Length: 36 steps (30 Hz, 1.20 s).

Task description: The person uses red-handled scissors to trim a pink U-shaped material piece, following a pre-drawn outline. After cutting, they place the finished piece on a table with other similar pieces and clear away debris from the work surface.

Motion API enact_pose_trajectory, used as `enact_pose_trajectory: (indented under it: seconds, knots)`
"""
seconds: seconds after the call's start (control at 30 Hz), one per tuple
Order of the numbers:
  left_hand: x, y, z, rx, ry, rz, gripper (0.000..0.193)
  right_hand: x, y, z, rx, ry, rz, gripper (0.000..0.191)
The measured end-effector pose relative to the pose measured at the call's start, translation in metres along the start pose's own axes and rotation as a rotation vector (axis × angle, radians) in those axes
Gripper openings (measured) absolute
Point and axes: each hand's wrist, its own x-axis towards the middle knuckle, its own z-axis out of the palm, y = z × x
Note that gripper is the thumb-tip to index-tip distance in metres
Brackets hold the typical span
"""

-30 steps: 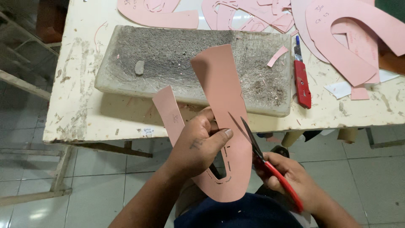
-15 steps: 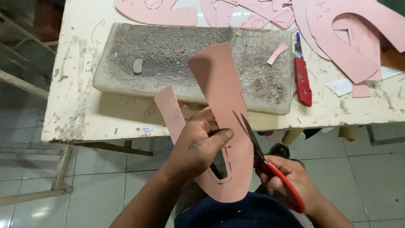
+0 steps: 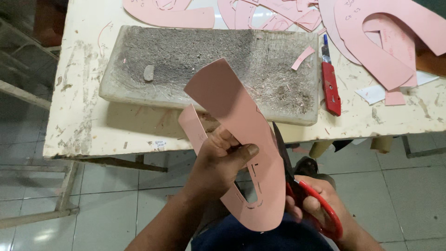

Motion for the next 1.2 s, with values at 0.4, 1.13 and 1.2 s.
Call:
enact_pose_trajectory:
  seconds: [0.4, 1.13, 1.2]
  knots:
    - [-0.004, 0.011, 0.004, 0.236, -0.003, 0.009, 0.016, -0.003, -0.012, 0.004, -0.219, 0.059, 0.039, 0.082]
    - [-0.012, -0.019, 0.018, -0.428, 0.095, -0.255, 0.020, -0.014, 0.018, -0.005, -0.090, 0.135, -0.107, 0.082]
    - [-0.012, -0.024, 0.018, -0.456, 0.085, -0.244, 0.019, -0.016, 0.023, -0.005, -0.204, 0.162, -0.179, 0.073]
